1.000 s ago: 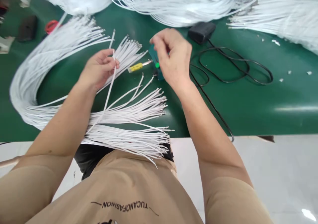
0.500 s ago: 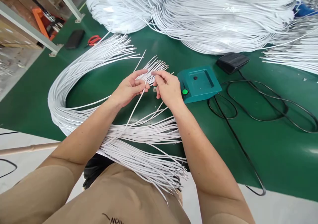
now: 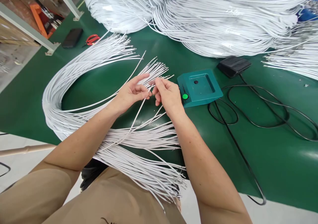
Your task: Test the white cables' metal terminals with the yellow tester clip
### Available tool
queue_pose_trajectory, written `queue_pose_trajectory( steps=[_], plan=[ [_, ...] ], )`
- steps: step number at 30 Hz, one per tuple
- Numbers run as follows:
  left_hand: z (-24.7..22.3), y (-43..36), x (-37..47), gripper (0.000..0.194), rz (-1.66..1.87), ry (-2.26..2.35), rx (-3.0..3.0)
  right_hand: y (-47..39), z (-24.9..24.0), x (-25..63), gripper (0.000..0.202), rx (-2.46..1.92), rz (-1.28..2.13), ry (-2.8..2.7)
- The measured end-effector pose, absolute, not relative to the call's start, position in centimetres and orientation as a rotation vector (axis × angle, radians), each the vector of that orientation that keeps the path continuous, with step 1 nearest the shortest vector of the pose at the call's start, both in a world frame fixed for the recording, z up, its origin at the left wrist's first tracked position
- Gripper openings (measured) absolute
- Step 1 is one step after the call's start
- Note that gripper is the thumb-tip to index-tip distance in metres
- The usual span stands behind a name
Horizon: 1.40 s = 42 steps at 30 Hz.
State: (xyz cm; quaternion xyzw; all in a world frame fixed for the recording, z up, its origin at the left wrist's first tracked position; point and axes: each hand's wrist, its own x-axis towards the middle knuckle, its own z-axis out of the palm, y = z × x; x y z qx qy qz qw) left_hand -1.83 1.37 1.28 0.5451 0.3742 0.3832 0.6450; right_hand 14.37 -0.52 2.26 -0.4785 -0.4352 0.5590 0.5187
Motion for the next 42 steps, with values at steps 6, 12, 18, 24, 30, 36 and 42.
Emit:
queue_pose_trajectory(
  steps=[6,12,18,24,30,36,42],
  plan=[
    [1.1,1.3,-1.9,0.068,0.887,0.851,1.247,-0.8,2.8,14.3,0.039,-1.111,1.445,-0.955],
    [0.9,1.4,-1.9,0.068,0.897,0.862,1.267,-0.8,2.8,14.5,0.03,-1.148,1.43,-0.928],
    [1.2,1.3,-1.9,0.066,0.906,0.909,1.309,-0.9,2.9,14.6,0.014,-1.234,1.374,-0.911],
    [1.3,1.1,-1.7,0.062,0.903,0.913,1.322,-0.8,2.9,14.3,0.009,-1.265,1.31,-0.938],
    [1.4,1.2,-1.8,0.052,0.865,0.828,1.199,-0.9,2.9,14.3,0.006,-1.315,1.292,-0.981],
    [1.9,1.2,-2.1,0.055,0.813,0.783,1.057,-0.9,2.8,14.3,0.008,-1.325,1.259,-1.021],
    [1.6,1.1,-2.1,0.044,0.782,0.75,1.169,-1.0,2.9,14.3,0.037,-1.201,1.276,-1.069]
  ],
)
